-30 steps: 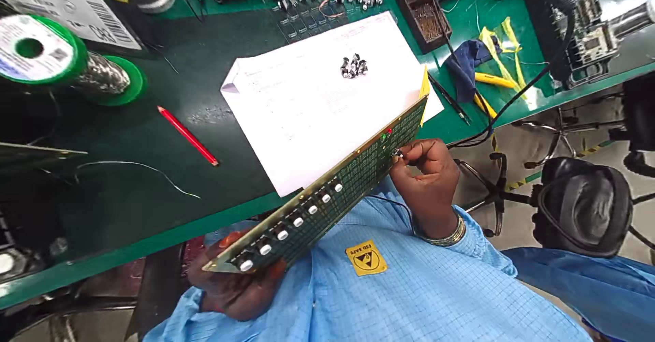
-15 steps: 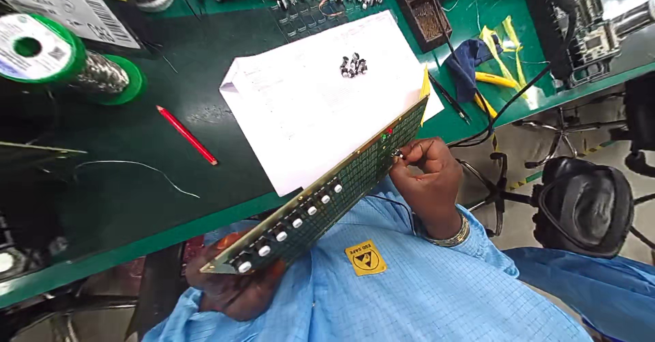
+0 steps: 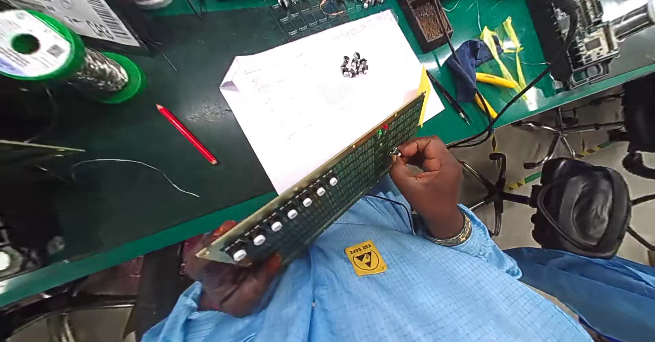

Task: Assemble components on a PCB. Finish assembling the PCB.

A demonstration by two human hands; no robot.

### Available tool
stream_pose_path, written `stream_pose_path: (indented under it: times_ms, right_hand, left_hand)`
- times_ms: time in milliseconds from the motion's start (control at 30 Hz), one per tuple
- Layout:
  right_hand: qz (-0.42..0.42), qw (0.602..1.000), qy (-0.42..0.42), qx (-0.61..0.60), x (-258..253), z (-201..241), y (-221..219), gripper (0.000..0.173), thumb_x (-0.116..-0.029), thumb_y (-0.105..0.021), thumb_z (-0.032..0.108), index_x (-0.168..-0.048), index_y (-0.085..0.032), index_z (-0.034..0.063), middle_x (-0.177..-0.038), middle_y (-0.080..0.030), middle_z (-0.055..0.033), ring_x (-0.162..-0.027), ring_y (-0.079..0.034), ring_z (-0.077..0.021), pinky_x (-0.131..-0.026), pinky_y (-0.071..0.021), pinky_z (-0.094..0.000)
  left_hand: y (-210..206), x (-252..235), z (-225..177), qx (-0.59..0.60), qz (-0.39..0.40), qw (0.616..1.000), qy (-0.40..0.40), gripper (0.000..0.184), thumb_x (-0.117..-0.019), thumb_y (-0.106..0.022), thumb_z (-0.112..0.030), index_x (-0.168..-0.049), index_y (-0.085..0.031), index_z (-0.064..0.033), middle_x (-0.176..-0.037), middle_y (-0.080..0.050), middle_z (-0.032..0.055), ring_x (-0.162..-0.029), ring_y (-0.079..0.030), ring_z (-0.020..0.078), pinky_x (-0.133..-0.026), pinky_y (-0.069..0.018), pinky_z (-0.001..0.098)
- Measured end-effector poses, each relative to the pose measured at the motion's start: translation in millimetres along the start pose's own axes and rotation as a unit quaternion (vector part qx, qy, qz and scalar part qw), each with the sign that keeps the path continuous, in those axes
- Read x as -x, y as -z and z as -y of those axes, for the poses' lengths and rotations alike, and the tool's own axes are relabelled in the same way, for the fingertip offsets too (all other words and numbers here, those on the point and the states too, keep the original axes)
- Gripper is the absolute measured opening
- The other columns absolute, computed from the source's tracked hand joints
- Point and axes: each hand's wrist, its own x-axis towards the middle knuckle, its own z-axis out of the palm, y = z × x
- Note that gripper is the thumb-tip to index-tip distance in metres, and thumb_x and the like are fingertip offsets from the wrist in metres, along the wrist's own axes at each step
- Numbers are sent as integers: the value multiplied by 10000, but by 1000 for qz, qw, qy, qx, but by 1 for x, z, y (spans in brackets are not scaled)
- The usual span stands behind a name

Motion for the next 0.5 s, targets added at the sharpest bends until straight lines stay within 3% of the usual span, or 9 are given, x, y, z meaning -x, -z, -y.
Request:
stream_pose_path:
  times_ms: [133, 367, 500]
  right_hand:
    - [-8, 999, 34, -7, 4, -8, -3, 160, -886, -665, 35, -1017, -714, -42, -993, -698, -98, -833, -690, -67, -741, -610, -224]
    - [28, 992, 106, 64, -3, -14, 1, 181, -936, -676, 62, -1072, -739, -39, -1023, -706, -139, -925, -703, -122, -815, -605, -244]
    - [47, 970, 178, 161, -14, -17, 3, 169, -977, -634, 73, -1071, -745, -12, -1007, -727, -153, -962, -698, -221, -869, -564, -304]
  left_hand:
    - [2, -4, 3, 19, 9, 1000, 3, 639, -956, -656, -177, -1510, -386, -346, -1473, -509, -219, -1325, -497, -31, -1105, -414, 173]
    - [4, -12, 5, 71, 1, 997, 35, 631, -935, -674, -148, -1482, -425, -342, -1444, -540, -207, -1310, -521, -11, -1100, -431, 192]
    - [5, -21, 5, 98, -10, 992, 78, 618, -914, -710, -168, -1452, -456, -335, -1398, -584, -208, -1272, -558, -14, -1069, -470, 191]
